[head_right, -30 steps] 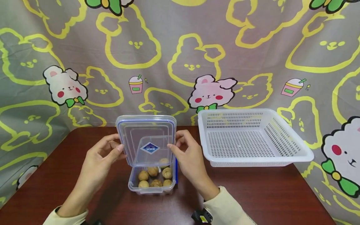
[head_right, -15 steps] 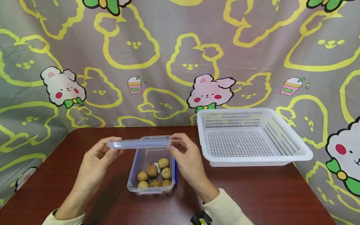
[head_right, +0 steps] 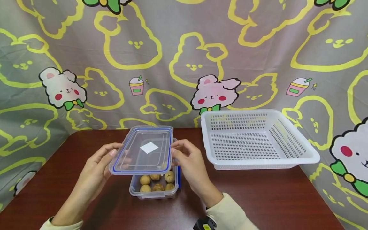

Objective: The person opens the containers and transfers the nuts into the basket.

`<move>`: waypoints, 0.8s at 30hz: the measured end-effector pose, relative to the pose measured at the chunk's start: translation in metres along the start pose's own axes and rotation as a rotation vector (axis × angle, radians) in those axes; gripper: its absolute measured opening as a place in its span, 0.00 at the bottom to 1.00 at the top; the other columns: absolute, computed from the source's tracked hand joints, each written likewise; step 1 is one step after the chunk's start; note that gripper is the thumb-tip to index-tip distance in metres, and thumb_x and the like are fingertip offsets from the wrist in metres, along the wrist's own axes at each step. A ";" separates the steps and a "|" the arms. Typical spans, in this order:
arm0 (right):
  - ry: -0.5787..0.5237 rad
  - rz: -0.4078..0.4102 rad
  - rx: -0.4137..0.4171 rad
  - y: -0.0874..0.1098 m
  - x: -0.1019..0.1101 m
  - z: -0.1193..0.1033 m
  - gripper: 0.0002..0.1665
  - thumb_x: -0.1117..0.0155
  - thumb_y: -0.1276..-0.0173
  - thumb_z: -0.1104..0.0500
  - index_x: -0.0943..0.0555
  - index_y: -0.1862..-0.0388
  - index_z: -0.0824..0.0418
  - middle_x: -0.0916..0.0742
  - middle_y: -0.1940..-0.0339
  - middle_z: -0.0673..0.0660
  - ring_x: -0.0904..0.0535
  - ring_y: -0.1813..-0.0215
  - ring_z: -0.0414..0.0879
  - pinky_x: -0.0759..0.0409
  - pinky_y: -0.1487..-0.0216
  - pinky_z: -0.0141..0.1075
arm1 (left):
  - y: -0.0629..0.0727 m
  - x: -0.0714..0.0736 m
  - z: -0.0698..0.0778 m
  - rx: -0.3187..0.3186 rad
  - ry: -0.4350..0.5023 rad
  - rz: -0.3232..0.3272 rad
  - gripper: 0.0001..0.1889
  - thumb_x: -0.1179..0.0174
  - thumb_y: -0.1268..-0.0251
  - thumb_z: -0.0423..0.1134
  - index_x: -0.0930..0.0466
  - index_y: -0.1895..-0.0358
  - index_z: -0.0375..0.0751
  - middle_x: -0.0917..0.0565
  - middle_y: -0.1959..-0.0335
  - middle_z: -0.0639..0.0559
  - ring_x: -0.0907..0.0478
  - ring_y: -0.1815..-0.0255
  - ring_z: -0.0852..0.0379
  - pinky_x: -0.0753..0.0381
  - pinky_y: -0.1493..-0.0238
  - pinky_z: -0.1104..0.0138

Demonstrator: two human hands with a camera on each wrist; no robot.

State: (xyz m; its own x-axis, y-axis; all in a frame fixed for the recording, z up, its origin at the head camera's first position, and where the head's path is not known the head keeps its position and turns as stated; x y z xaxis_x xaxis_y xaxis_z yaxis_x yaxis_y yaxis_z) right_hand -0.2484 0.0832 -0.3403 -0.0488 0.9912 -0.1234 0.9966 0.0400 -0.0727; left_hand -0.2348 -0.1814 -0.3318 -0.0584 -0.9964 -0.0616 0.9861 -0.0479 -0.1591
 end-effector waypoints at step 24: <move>0.022 -0.160 -0.116 -0.004 -0.089 0.022 0.34 0.38 0.35 0.77 0.28 0.28 0.73 0.19 0.57 0.60 0.21 0.68 0.41 0.12 0.71 0.38 | 0.012 0.093 -0.017 0.155 -0.249 -0.040 0.30 0.39 0.23 0.34 0.34 0.21 0.36 0.11 0.49 0.66 0.11 0.54 0.61 0.10 0.59 0.62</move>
State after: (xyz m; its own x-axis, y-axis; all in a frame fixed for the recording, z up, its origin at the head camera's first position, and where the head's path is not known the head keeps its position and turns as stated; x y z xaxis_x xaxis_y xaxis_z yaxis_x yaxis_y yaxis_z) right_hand -0.2493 -0.0084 -0.3503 -0.2069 0.9735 -0.0975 0.9773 0.2103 0.0253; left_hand -0.2307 -0.2737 -0.3562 -0.0764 -0.9790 0.1888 0.9969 -0.0783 -0.0026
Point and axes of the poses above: each hand's wrist, its own y-axis away from the middle knuckle, its own x-axis out of the back of the hand, z = x × y, the point moved 9 cm from there along -y, towards the middle knuckle
